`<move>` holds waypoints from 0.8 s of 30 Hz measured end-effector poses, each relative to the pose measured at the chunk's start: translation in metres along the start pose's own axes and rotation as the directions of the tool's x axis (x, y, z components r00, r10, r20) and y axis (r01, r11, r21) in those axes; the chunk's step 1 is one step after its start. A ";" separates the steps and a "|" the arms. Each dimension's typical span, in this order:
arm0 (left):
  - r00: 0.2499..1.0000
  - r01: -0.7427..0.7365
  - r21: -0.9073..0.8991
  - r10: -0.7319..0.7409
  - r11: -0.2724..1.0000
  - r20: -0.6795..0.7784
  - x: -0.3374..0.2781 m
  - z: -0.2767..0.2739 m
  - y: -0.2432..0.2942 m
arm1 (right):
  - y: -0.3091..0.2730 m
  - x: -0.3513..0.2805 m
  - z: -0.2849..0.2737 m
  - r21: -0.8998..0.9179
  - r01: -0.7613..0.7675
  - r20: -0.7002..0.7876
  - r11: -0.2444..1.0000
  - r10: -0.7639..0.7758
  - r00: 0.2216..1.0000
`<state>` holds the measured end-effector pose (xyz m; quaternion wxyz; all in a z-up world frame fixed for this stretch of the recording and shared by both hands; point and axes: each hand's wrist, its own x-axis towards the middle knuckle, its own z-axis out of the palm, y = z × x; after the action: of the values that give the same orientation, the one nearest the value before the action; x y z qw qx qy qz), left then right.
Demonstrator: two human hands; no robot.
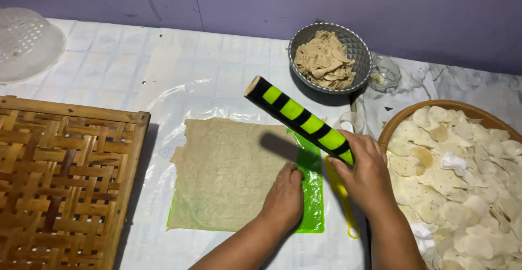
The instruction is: Rolling and shaping dough for food preparation on a mat using a roller and scraper.
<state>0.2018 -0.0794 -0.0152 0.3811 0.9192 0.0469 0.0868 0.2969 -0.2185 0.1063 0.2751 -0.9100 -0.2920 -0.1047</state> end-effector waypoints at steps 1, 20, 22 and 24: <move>1.000 -0.004 -0.005 0.004 1.000 0.002 0.001 0.016 -0.009 | 0.004 -0.009 -0.005 -0.006 -0.003 -0.001 1.000 0.003 1.000; 0.956 0.036 0.427 0.094 0.903 -0.279 -0.002 -0.072 -0.049 | 0.014 -0.063 0.070 -0.254 0.155 0.263 0.955 -0.086 0.961; 0.963 0.021 0.436 0.099 0.900 -0.250 -0.008 -0.067 -0.054 | 0.012 -0.073 0.079 -0.299 0.192 0.243 0.935 -0.120 0.963; 0.959 -0.004 0.497 0.144 0.868 -0.244 -0.023 -0.068 -0.048 | 0.006 -0.089 0.081 -0.313 0.204 0.199 0.927 -0.146 0.969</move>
<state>0.1647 -0.0026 -0.0050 0.1213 0.9659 0.0840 0.2127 0.2310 -0.2196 0.0055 0.0815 -0.9191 -0.3729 -0.0976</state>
